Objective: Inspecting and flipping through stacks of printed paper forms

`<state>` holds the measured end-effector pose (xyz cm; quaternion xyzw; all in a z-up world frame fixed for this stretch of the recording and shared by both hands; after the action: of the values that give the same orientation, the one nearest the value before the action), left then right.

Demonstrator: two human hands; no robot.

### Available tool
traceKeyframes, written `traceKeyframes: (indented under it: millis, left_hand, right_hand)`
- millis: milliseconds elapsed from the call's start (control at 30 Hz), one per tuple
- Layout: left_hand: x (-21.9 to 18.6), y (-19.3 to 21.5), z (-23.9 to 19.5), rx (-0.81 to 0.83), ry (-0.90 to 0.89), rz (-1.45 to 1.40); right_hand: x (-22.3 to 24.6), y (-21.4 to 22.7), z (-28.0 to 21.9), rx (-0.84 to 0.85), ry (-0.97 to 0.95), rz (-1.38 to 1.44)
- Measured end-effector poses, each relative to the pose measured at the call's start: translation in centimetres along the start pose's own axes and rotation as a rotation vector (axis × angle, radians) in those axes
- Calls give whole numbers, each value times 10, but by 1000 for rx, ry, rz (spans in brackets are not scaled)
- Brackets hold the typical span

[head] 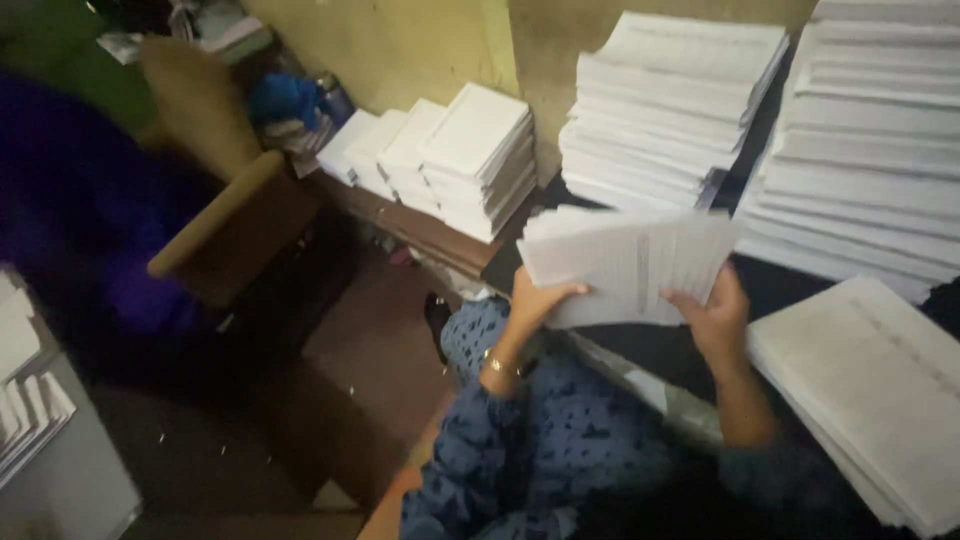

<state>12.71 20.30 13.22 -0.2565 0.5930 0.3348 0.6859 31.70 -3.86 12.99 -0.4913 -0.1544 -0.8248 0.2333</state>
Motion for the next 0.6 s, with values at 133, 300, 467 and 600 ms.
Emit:
traceKeyframes:
  millis: [133, 300, 467, 600]
  left_hand:
    - [-12, -8, -1, 76, -195, -184]
    - [-45, -43, -20, 255, -352, -439]
    - [-44, -38, -13, -116, 113, -97]
    - [-9, -40, -3, -133, 110, -74]
  right_hand:
    - [34, 2, 2, 29, -83, -204]
    - [76, -35, -1, 182, 72, 78]
    - [-40, 2, 7, -149, -308, -366]
    - [-24, 12, 6, -133, -301, -301]
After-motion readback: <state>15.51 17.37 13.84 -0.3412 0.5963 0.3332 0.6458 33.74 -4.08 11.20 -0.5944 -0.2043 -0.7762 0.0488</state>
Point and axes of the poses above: each hand's wrist, its own z-axis towards the middle knuckle, its own y-axis out of the back of the hand, x = y × z, the point moved 9 cm from there along z, towards the middle knuckle, and after that the axes turned 1 degree about -z, right-handed, at the moved point
